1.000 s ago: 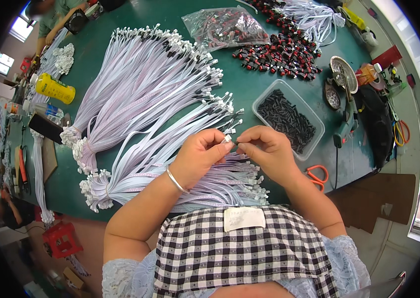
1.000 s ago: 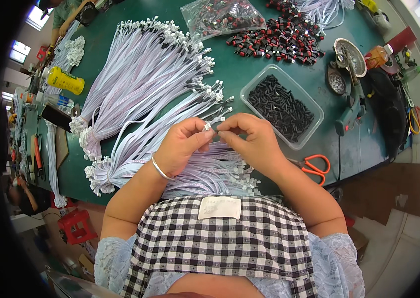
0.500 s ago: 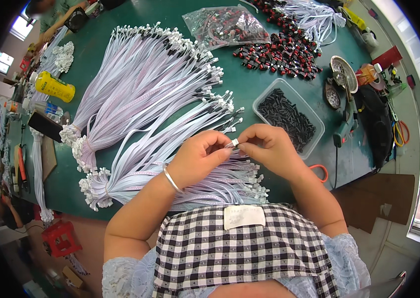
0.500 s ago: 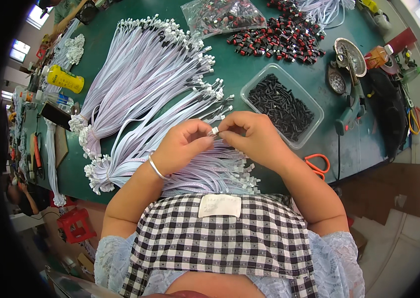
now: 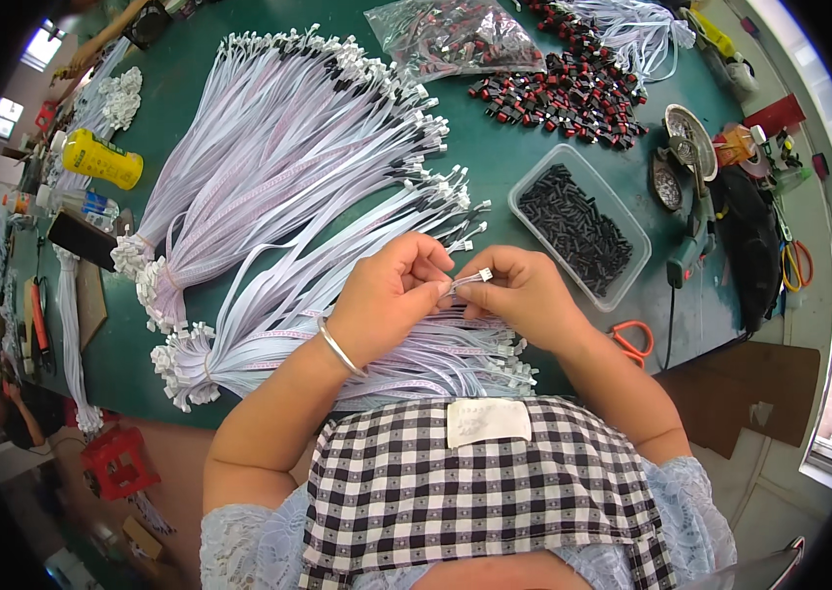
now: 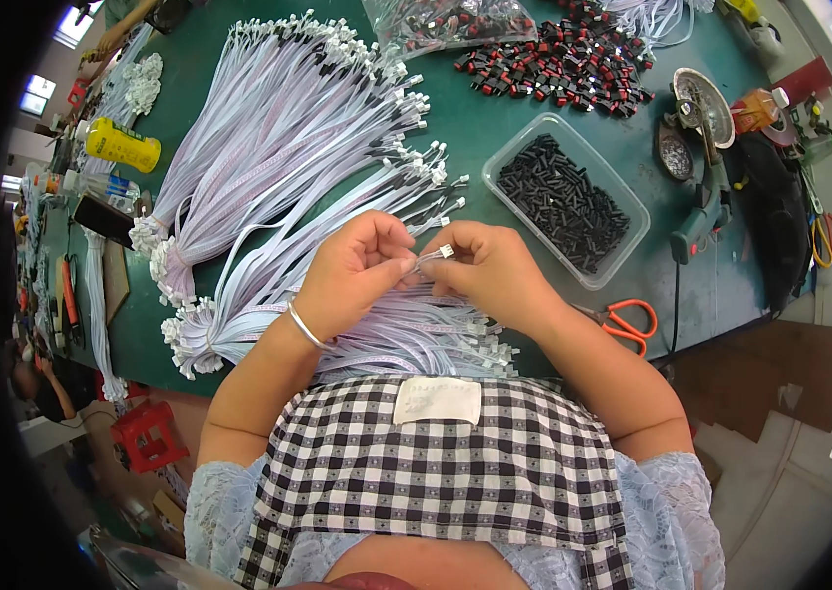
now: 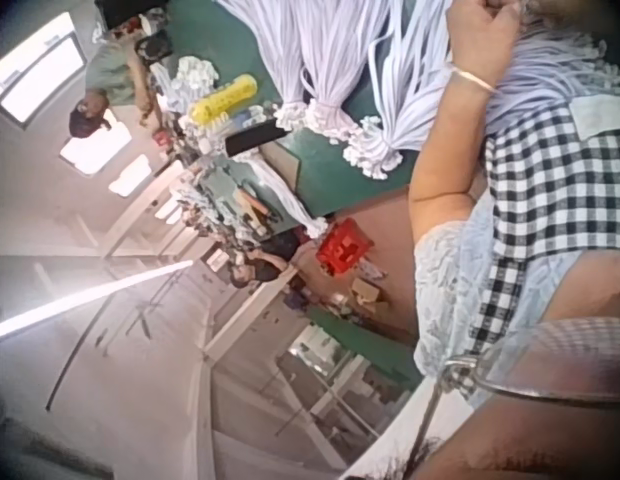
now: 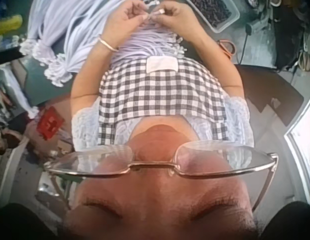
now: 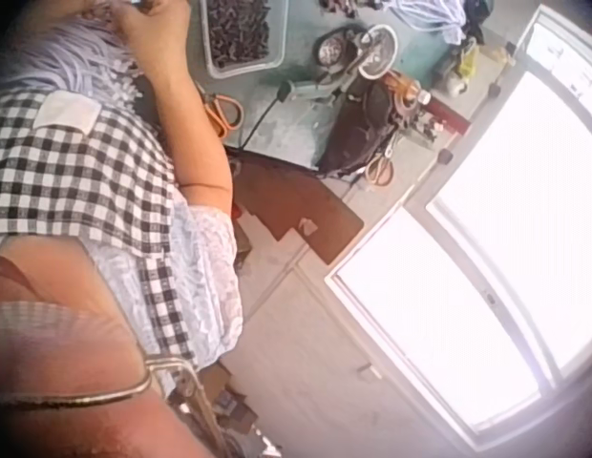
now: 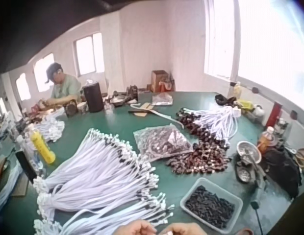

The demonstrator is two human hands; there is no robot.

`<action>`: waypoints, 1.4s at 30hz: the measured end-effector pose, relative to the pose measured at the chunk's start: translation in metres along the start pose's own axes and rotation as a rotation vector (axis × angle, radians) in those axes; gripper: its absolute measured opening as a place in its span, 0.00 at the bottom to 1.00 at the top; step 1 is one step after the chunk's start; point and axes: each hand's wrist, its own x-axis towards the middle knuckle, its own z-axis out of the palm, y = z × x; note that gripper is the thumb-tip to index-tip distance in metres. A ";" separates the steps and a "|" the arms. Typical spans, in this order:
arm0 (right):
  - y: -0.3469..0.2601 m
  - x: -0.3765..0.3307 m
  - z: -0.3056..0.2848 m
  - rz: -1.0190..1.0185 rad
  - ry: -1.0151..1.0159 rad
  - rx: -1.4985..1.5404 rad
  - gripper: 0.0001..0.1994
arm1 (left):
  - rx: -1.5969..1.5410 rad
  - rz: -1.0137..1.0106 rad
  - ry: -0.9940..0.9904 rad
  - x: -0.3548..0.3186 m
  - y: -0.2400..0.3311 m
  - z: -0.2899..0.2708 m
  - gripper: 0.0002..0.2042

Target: The person repeatedly picks up small black plastic clips from a container and attaches them to the ends of white flat cables. They handle the cables and clips by hand, placing the assembled units back onto the table.

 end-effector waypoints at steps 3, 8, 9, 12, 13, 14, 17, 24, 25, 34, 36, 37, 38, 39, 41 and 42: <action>-0.015 -0.004 -0.001 0.032 0.012 -0.084 0.06 | 0.064 0.026 0.016 -0.001 0.002 0.002 0.09; -0.022 0.003 -0.012 -0.250 0.096 -0.341 0.11 | 0.592 0.335 0.184 0.012 0.016 0.004 0.05; -0.022 0.006 -0.021 -0.400 0.130 -0.524 0.13 | 0.759 0.492 0.226 0.019 0.020 0.004 0.05; -0.037 0.002 -0.043 -0.497 0.272 -0.832 0.18 | 0.944 0.508 0.262 0.040 0.022 -0.009 0.05; -0.042 -0.003 -0.050 -0.431 0.296 -0.847 0.16 | 0.987 0.505 0.266 0.046 0.018 -0.013 0.05; -0.040 -0.004 -0.062 -0.420 0.308 -0.971 0.15 | 0.970 0.446 0.263 0.050 0.013 -0.017 0.05; -0.028 -0.010 -0.103 -0.447 0.297 -1.265 0.13 | 0.993 0.445 0.236 0.052 0.005 -0.013 0.06; -0.011 -0.009 -0.109 -0.468 0.231 -1.407 0.08 | 1.025 0.540 0.196 0.040 0.006 -0.009 0.04; -0.010 -0.007 -0.108 -0.473 0.228 -1.410 0.06 | 1.059 0.582 0.197 0.036 0.009 -0.008 0.04; -0.011 0.001 -0.109 -0.466 0.225 -1.189 0.05 | 1.306 0.426 -0.048 0.003 0.012 0.009 0.04; -0.012 0.000 -0.109 -0.559 0.234 -1.159 0.04 | 1.325 0.421 -0.045 0.005 0.005 0.006 0.04; -0.012 0.000 -0.109 -0.606 0.238 -1.144 0.04 | 1.334 0.411 -0.052 0.005 0.004 0.007 0.04; -0.011 -0.001 -0.110 -0.606 0.223 -1.148 0.04 | 1.343 0.401 -0.060 0.006 0.004 0.008 0.04; -0.011 -0.001 -0.112 -0.608 0.208 -1.153 0.04 | 1.352 0.391 -0.067 0.007 0.003 0.008 0.04; -0.012 -0.003 -0.113 -0.605 0.194 -1.153 0.04 | 1.345 0.379 -0.086 0.009 0.002 0.008 0.04; -0.013 -0.004 -0.113 -0.603 0.193 -1.149 0.04 | 1.342 0.373 -0.094 0.009 0.001 0.008 0.05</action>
